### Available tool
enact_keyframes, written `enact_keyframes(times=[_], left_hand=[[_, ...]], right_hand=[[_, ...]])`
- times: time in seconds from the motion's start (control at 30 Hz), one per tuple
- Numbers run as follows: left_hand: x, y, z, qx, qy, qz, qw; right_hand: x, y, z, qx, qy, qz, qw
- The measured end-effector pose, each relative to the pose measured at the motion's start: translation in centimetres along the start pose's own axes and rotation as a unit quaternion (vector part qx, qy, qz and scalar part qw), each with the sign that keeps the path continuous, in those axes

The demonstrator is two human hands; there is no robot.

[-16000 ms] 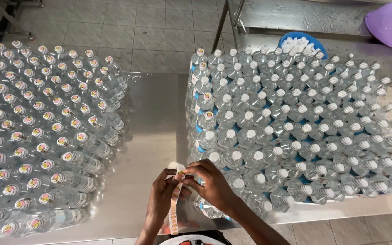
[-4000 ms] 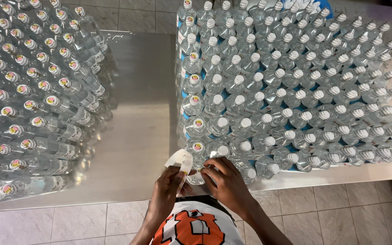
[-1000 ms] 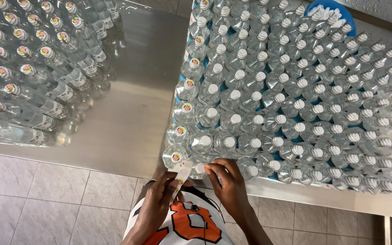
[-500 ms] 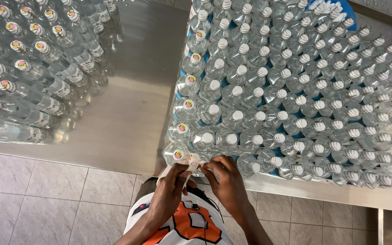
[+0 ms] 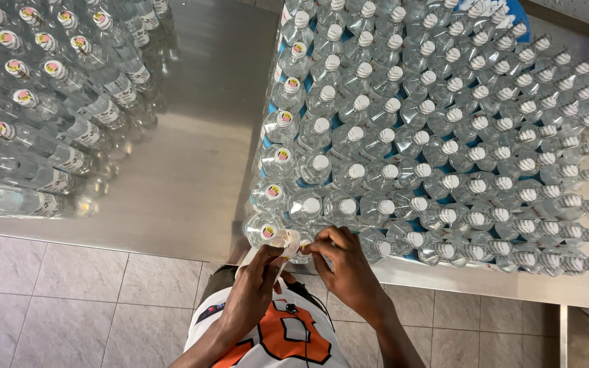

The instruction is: The person applies round stickers to the caps of many clear plastic bottles arranged on a metal table. They peel each sticker from a roll and press it onto the bottle cap, working systematically across the rows.

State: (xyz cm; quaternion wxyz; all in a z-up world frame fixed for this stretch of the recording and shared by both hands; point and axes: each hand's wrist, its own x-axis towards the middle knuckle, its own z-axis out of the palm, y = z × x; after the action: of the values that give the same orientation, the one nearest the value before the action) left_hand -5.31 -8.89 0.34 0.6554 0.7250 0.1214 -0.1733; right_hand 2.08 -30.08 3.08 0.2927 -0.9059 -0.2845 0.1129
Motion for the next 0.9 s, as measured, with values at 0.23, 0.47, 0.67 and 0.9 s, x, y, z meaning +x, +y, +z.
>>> enact_keyframes(times=[0.23, 0.47, 0.67, 0.9], left_hand=[[0.2, -0.6, -0.1, 0.007, -0.003, 0.013, 1.000], [-0.4, 0.8, -1.2, -0.057, 0.006, 0.016, 0.998], [-0.2, 2.1, -2.8, -0.239, -0.030, -0.011, 0.970], [0.0, 3.3, -4.4, -0.252, -0.102, -0.063, 0.960]], right_hand=[[0.2, -0.3, 0.4, -0.064, 0.021, 0.019, 0.998], [0.2, -2.0, 0.1, -0.014, 0.060, 0.007, 0.998], [0.7, -5.7, 0.7, 0.049, 0.109, -0.058, 0.991], [1.4, -6.9, 0.8, 0.056, 0.158, -0.073, 0.983]])
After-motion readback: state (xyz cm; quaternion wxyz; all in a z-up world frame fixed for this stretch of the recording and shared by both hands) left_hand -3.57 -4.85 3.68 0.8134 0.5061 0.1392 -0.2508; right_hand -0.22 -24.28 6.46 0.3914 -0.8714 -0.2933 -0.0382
